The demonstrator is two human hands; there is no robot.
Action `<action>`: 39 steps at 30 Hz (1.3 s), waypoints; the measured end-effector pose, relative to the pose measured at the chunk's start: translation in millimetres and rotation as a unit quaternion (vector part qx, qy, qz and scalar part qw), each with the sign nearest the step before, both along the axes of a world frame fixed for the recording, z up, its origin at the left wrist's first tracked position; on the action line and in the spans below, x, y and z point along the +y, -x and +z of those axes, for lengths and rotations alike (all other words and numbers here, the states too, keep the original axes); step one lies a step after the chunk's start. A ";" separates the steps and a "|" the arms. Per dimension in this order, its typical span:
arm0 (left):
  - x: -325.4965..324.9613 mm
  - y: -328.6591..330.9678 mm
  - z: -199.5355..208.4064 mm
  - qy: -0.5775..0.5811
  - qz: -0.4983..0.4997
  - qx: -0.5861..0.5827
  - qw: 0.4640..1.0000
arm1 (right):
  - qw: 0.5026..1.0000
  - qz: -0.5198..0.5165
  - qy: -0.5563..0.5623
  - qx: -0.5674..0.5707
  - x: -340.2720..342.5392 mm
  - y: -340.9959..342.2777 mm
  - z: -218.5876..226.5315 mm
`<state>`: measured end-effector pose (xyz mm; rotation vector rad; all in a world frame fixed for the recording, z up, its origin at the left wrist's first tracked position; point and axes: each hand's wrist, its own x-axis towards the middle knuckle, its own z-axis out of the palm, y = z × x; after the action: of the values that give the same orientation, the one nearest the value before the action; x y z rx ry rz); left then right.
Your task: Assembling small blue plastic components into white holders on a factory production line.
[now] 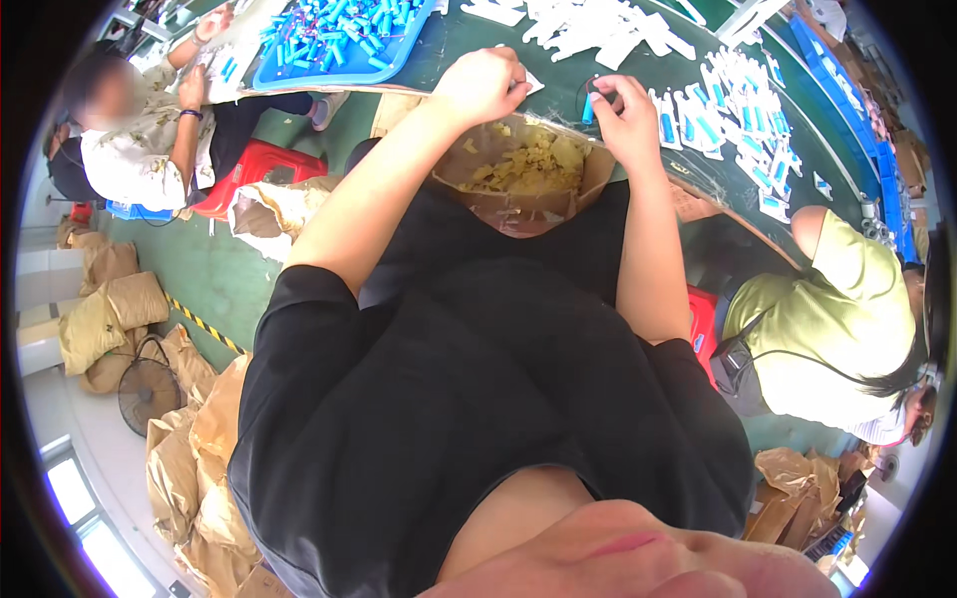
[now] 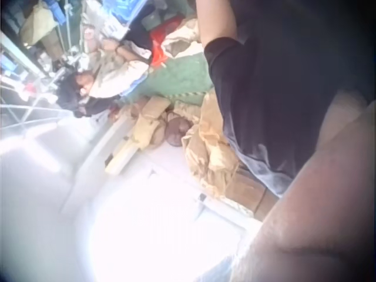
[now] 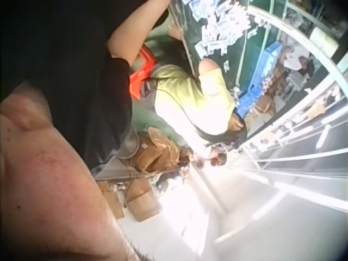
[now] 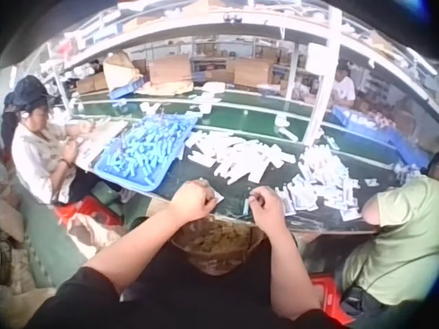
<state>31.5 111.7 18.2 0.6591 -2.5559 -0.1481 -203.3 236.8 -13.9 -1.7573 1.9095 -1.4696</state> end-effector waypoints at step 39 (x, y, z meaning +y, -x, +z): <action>-38.4 14.4 20.6 0.030 -0.171 -0.126 0.977 | 0.995 0.079 -0.003 0.055 3.4 5.8 -1.1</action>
<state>17.1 73.2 38.9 0.2183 -2.8899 -0.1064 -209.1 240.1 -15.0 -1.9743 1.7735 -1.3367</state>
